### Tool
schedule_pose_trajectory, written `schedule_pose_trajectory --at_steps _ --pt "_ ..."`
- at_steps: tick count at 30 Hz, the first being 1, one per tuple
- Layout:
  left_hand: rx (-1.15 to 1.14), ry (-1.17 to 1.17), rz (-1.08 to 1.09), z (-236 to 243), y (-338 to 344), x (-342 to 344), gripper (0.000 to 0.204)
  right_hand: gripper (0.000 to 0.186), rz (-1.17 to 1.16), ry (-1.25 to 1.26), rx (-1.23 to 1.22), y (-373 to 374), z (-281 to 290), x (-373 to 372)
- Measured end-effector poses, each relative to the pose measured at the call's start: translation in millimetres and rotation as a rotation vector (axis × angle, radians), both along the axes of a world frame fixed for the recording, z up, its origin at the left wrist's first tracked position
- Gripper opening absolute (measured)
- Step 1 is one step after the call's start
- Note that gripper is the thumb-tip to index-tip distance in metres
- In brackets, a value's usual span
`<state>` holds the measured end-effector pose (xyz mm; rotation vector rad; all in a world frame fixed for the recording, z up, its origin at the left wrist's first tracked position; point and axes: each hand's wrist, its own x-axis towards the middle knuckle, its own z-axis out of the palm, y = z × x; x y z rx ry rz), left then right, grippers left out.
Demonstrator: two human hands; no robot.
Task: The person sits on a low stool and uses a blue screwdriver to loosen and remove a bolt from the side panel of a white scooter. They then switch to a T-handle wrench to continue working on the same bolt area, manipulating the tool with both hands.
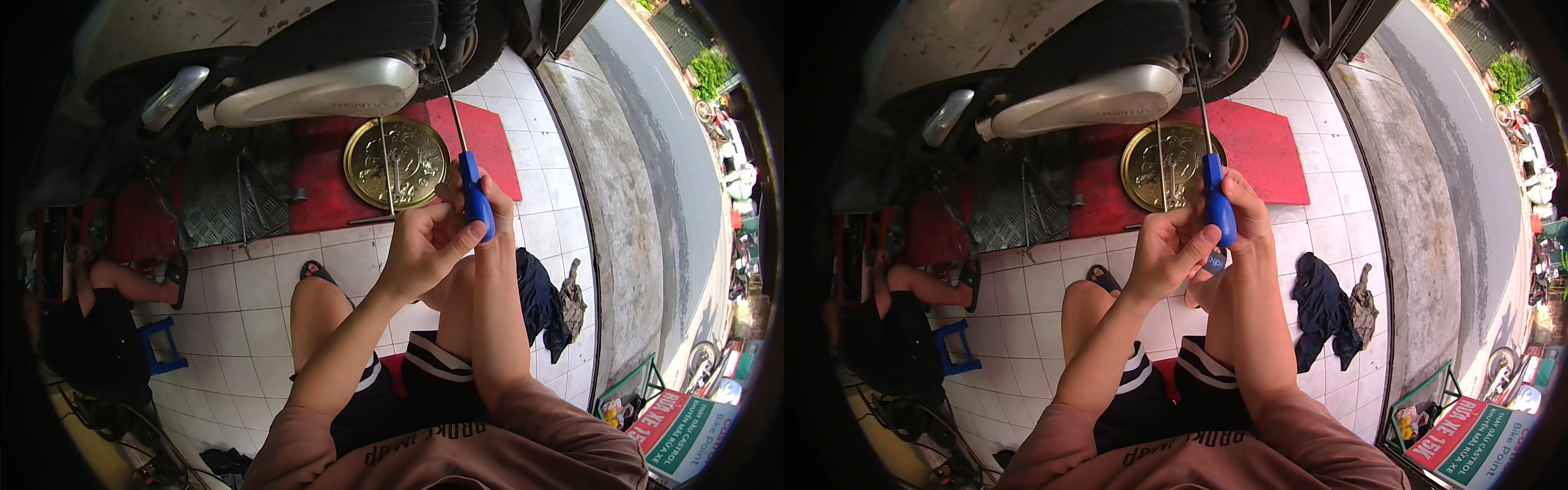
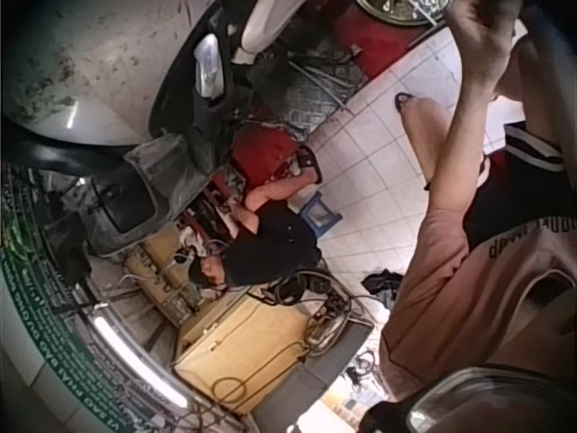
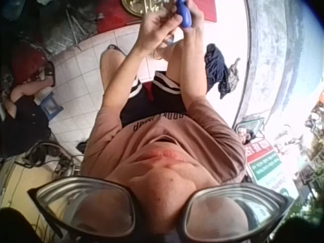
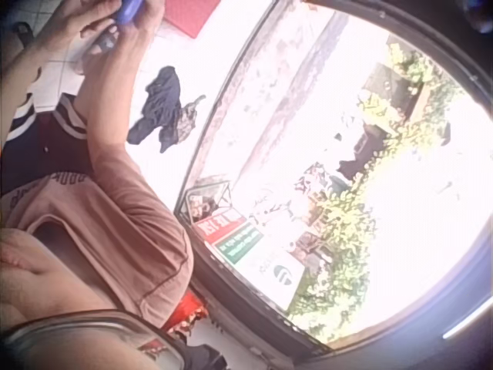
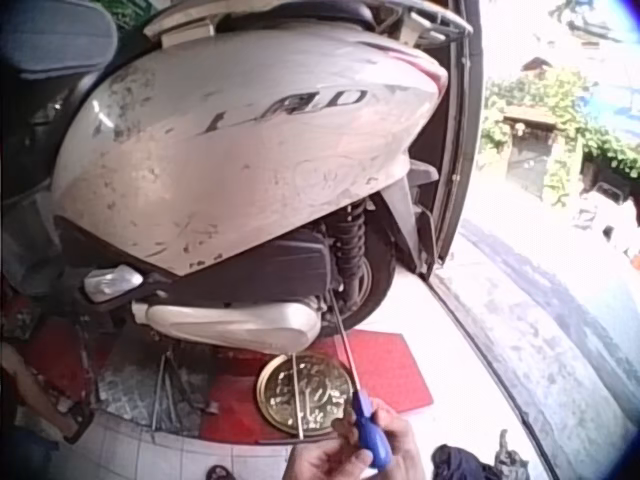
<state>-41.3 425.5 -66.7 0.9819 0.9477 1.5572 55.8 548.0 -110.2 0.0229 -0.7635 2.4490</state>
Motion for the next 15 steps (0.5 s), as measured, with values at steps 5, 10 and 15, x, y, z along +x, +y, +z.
schedule_pose_trajectory --at_steps 5,10,15 --pt "0.029 -0.01 0.064 1 1 5 0.022 0.037 -0.119 -0.207 0.088 -6 15 2" --pt "0.013 -0.065 0.019 -3 2 12 0.022 0.04 -0.152 -0.152 -0.035 -6 9 3" --pt "-0.035 -0.345 -0.202 -9 -3 19 0.035 0.045 -0.057 0.057 -0.223 -13 16 -4"
